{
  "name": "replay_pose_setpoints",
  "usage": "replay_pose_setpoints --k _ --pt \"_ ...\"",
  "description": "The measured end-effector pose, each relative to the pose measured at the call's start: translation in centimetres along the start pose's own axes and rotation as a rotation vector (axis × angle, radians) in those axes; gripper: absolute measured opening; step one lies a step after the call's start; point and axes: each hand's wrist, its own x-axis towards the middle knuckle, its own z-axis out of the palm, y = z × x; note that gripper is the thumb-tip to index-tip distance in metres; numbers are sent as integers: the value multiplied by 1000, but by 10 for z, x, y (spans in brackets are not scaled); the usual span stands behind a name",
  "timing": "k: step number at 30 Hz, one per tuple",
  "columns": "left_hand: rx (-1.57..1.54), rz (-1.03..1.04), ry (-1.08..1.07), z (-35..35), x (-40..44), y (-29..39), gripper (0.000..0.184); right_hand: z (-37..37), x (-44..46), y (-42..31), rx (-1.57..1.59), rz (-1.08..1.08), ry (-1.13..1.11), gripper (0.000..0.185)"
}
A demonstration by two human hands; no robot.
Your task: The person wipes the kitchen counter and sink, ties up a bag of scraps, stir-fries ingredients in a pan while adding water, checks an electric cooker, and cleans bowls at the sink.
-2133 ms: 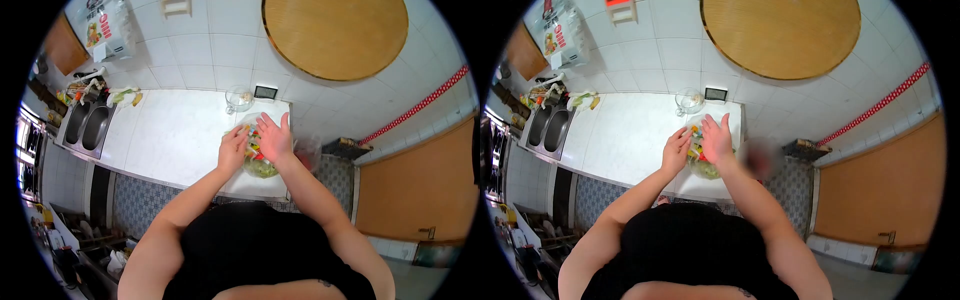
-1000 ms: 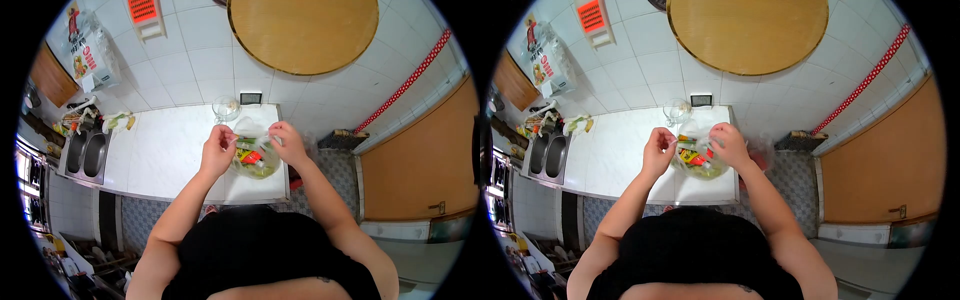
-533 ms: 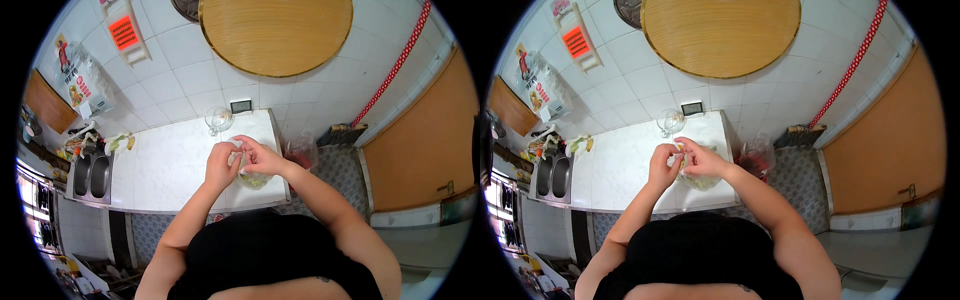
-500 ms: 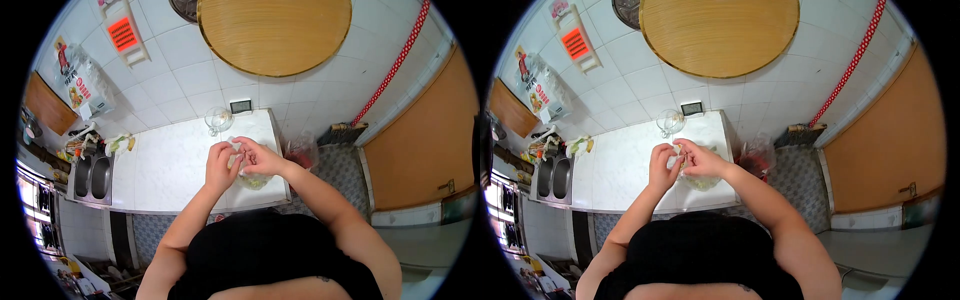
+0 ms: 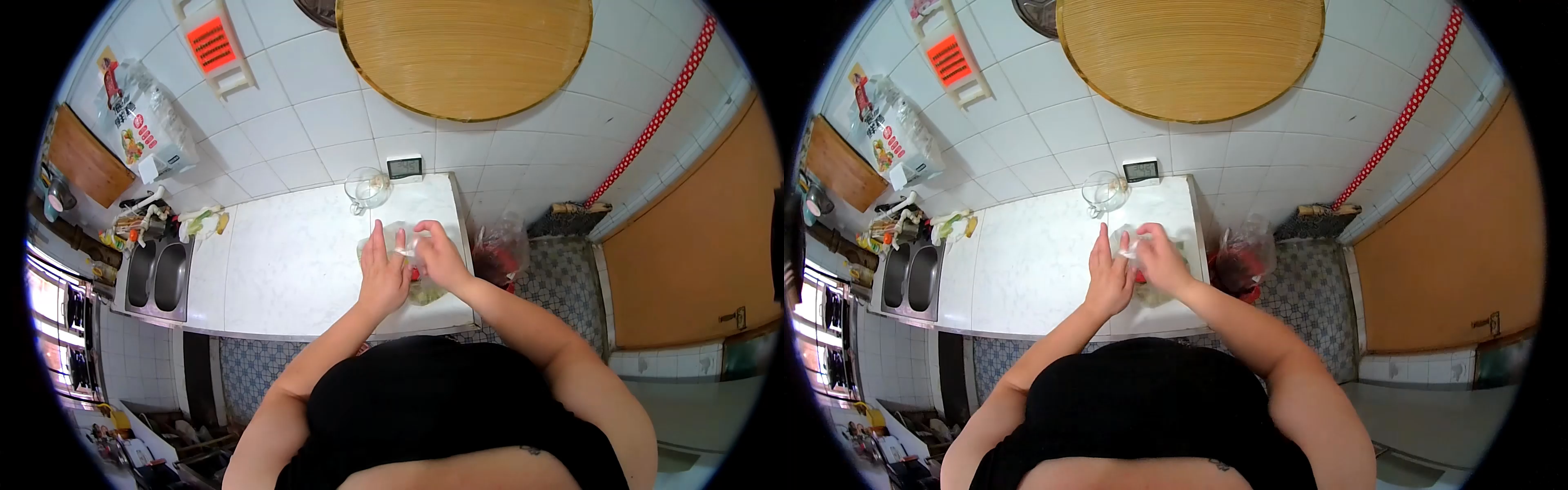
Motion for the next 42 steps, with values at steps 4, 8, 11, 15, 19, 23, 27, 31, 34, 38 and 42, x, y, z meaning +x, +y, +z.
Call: replay_pose_setpoints --k 4,8,11,15,19,23,27,31,34,38,42 --pt "-56 -36 9 12 -7 -5 57 -12 12 24 477 581 0 20" --pt "-123 174 -12 6 2 -16 35 -12 13 26 573 722 -131 19" --pt "-129 166 -23 -7 8 -14 15 -13 16 41 605 697 -158 18" --pt "-177 41 -124 -12 3 -15 8 -24 11 37 628 597 -233 11" --pt "-188 15 -279 -32 -7 -13 9 -35 14 34 601 521 -82 20" --pt "211 197 -338 -36 -44 -45 9 -69 31 56 591 479 349 25" --pt "287 121 -343 -19 -54 -63 12 -68 47 75 623 332 370 27" --pt "240 55 -205 -23 -19 -54 16 -54 81 7 432 -29 314 27" --pt "222 30 -139 -21 4 -60 17 -44 105 -25 317 -113 265 27" --pt "69 -92 -438 -5 12 -65 19 -73 114 -14 -31 48 97 19" --pt "-180 -226 -388 -31 -8 -63 46 -68 87 -10 -1269 -26 55 58"
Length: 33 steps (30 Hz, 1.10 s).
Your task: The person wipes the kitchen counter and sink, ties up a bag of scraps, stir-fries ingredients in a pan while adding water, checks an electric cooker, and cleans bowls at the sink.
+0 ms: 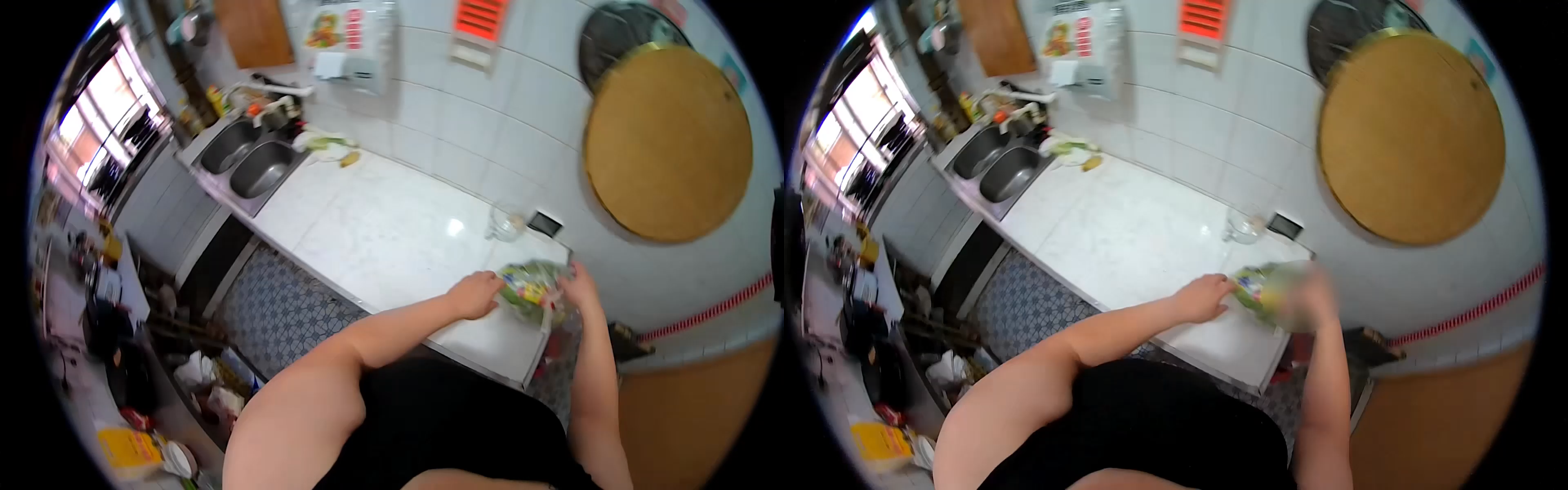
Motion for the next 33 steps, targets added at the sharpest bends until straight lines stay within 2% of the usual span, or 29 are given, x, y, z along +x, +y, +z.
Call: replay_pose_setpoints --k 2,5,8,11,12,15,16,19,21,23,25,28,33 --pt "-28 -40 -1 -14 -20 -19 45 -12 -8 -28 -185 -19 -65 62" --pt "-29 -112 34 -27 -62 -65 42 7 2 -35 -108 2 -203 62" --pt "-54 -212 111 -52 -121 -119 39 2 0 -86 -241 320 -317 59" --pt "-88 -360 219 -91 -189 -167 36 15 -2 -156 -455 106 3 56" --pt "-98 -417 255 -105 -214 -183 35 24 3 -185 -327 -91 105 54" --pt "-152 -511 372 -142 -288 -228 32 63 17 -300 12 -545 187 49" --pt "-117 -520 423 -152 -312 -241 32 70 12 -352 129 -575 121 47" --pt "-166 -625 475 -201 -378 -259 32 107 7 -481 554 -590 -141 48" --pt "-74 -652 621 -210 -421 -278 31 138 10 -548 1016 -659 -404 54" --pt "-36 -686 701 -223 -454 -286 30 152 10 -610 1517 -592 -773 64" --pt "-57 -741 733 -225 -483 -300 29 158 9 -668 1728 -468 -947 72" --pt "-110 -785 793 -224 -509 -323 29 192 35 -727 1878 -493 -1126 70" --pt "-219 -874 798 -264 -514 -353 27 253 84 -809 1847 -535 -1179 63"
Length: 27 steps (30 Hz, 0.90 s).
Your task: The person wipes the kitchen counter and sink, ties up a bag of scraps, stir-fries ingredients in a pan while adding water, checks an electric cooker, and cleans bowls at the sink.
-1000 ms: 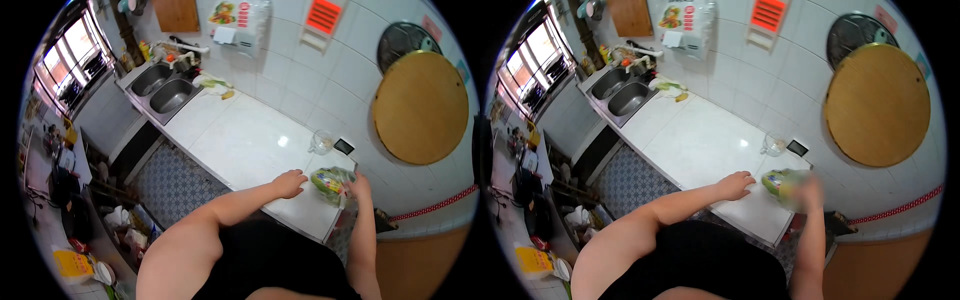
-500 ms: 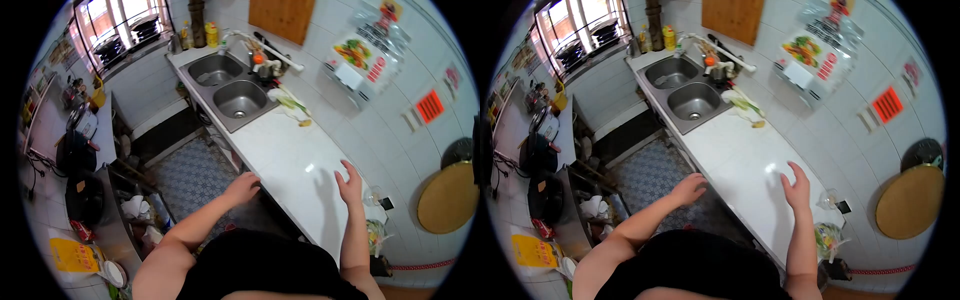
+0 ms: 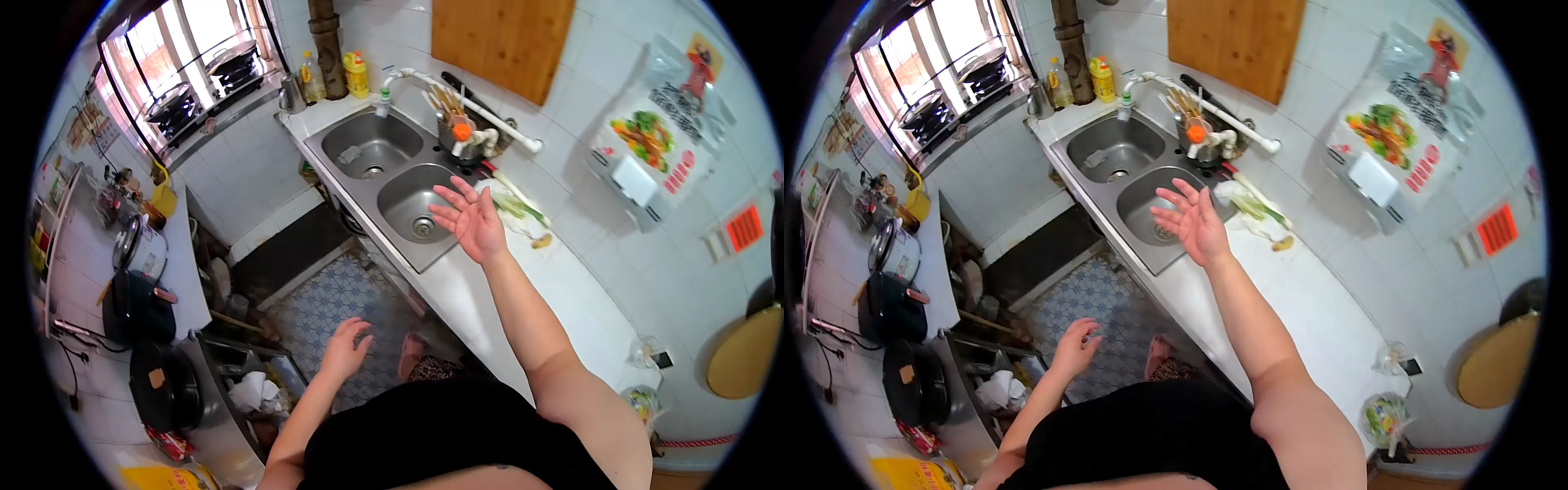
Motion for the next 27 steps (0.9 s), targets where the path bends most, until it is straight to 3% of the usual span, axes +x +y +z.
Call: replay_pose_setpoints --k 3,6,9,12,15,20,22,24,27 --pt "26 4 -37 -17 50 -10 28 -51 63 41 12 53 14 64" --pt "153 51 -94 -35 114 -30 27 -154 139 126 -1651 800 238 67" --pt "242 6 -170 -64 182 -33 26 -173 148 153 -1550 465 301 68" --pt "187 74 -144 -85 256 -46 27 -215 155 182 -1385 844 292 58" --pt "214 74 -131 -94 335 -49 30 -235 142 208 -1532 665 245 48" --pt "210 123 -230 -89 484 -76 32 -205 178 183 -1349 480 389 40" --pt "433 149 -415 -79 552 -100 32 -181 210 168 -1340 350 436 36" --pt "639 355 -560 -49 617 -152 30 -150 260 150 -1392 190 507 32" --pt "792 363 -790 10 690 -192 32 -124 348 134 -1601 -200 523 33"
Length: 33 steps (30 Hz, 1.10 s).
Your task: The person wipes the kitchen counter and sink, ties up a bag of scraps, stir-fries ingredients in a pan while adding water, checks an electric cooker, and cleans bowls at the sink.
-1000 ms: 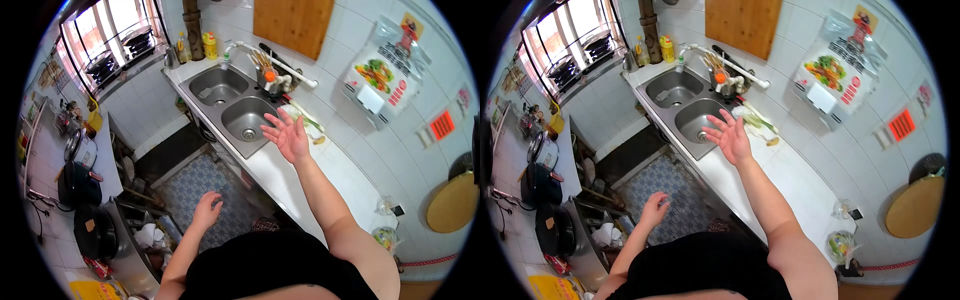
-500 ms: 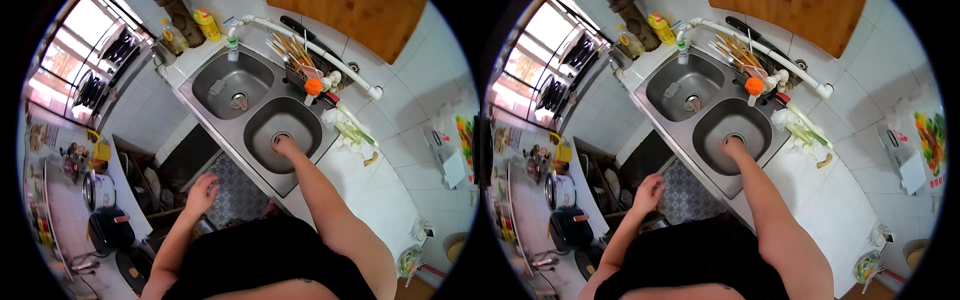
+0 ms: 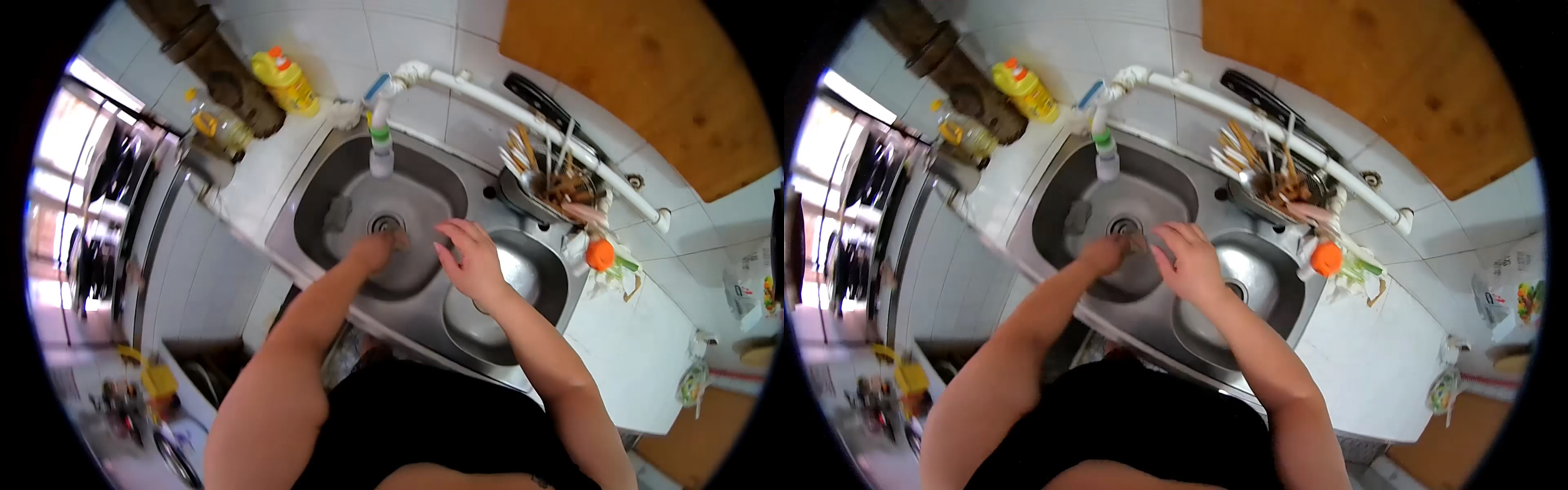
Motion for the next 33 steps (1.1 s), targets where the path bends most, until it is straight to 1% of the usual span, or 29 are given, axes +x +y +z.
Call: replay_pose_setpoints --k 2,3,6,9,10,12,13,15,18,19,22,25,26,27,28,30,32,33 --pt "-71 67 40 17 28 -17 33 11 66 -32 -54 -68 163 34" --pt "-123 92 51 31 35 -18 34 21 98 -42 -85 -75 284 34" --pt "-65 151 -118 61 53 -30 34 51 186 -55 -157 -174 604 32" --pt "-21 166 -346 44 60 -35 34 69 219 -40 -212 -182 471 29" --pt "-352 100 -351 38 62 -42 34 71 220 -40 -202 -146 471 27" --pt "-1005 -41 -344 18 76 -53 32 71 219 -39 -322 -185 449 28" --pt "-1261 -62 -324 2 79 -56 31 69 218 -39 -385 -202 441 29" --pt "-1770 -124 -287 -26 75 -58 28 62 215 -40 -300 -178 385 30" --pt "-2168 30 -294 -58 70 -48 27 54 214 -39 -217 -169 325 31" --pt "-2198 23 -291 -64 71 -45 28 54 214 -38 -194 -173 307 31" --pt "-2275 5 -276 -74 72 -36 30 55 210 -31 -184 -208 280 39" --pt "-2348 -10 -256 -73 74 -37 29 83 201 -36 361 -142 620 47" --pt "-2383 -24 -256 -72 74 -38 29 95 183 -21 438 -135 676 57" --pt "-2415 -34 -257 -73 76 -40 29 117 154 -1 495 190 759 55" --pt "-2415 -55 -150 -69 79 -38 28 138 129 19 546 516 828 54" --pt "-2411 -110 60 -51 74 -26 28 171 110 41 1088 902 728 46" --pt "-1986 -101 -20 -50 47 -12 26 202 93 64 1628 1290 552 44" --pt "-1773 -97 -57 -49 38 -10 25 220 78 89 1690 1165 476 41"
